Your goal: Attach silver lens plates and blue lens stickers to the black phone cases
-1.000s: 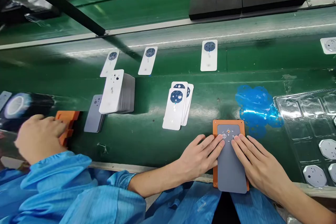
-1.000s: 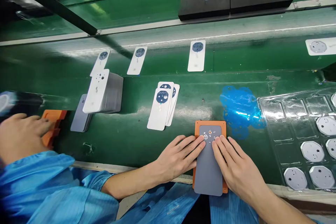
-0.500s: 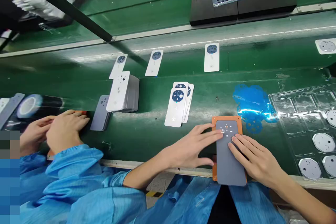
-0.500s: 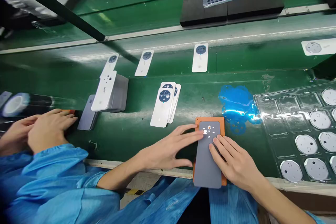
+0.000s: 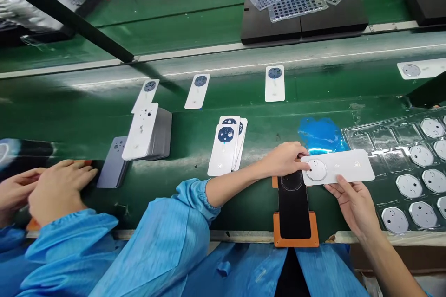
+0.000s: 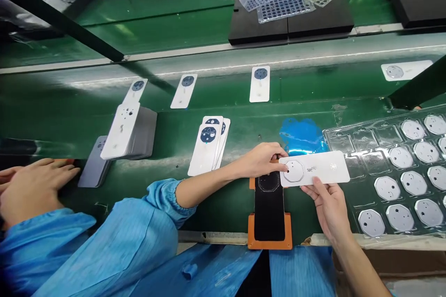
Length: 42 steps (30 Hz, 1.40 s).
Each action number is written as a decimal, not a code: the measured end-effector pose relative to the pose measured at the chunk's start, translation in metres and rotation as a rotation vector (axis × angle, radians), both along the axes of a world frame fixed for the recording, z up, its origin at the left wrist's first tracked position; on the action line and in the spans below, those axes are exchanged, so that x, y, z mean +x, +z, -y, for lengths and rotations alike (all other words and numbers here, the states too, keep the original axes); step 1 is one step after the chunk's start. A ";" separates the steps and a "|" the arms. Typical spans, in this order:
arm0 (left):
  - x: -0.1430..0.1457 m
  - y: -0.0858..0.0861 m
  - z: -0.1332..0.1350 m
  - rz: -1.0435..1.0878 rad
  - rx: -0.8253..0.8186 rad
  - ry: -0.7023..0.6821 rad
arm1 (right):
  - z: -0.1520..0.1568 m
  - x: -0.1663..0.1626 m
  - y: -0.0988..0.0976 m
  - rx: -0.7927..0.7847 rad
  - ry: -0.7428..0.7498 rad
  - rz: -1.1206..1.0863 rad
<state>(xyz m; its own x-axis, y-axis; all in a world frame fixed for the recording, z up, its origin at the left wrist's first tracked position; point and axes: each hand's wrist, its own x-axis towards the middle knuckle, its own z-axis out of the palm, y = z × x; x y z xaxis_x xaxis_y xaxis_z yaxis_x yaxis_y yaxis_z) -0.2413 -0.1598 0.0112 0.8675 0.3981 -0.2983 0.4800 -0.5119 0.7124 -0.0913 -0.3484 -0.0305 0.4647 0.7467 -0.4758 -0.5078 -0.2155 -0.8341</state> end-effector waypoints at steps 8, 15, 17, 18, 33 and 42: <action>-0.002 -0.001 -0.002 0.100 -0.041 0.014 | 0.005 0.002 0.000 0.013 0.064 0.021; -0.006 0.027 0.035 0.663 0.016 0.071 | 0.005 0.013 0.007 0.283 0.156 0.101; -0.007 0.032 0.045 0.763 0.107 0.068 | 0.003 0.016 0.011 0.339 0.187 0.093; -0.007 0.032 0.048 0.794 0.164 0.081 | 0.003 0.016 0.013 0.358 0.204 0.101; -0.018 0.039 0.016 0.689 0.022 0.364 | -0.109 0.093 0.087 0.353 0.025 0.456; -0.055 -0.023 0.036 0.284 0.528 0.000 | -0.207 0.063 0.046 0.083 0.544 0.605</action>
<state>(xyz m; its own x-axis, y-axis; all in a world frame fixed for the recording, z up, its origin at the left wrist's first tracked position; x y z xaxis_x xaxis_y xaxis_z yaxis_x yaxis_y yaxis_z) -0.2964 -0.1962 -0.0120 0.8845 0.4293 0.1829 0.3080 -0.8315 0.4623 -0.0281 -0.1418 0.0158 0.1855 0.9638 -0.1917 0.1937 -0.2271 -0.9544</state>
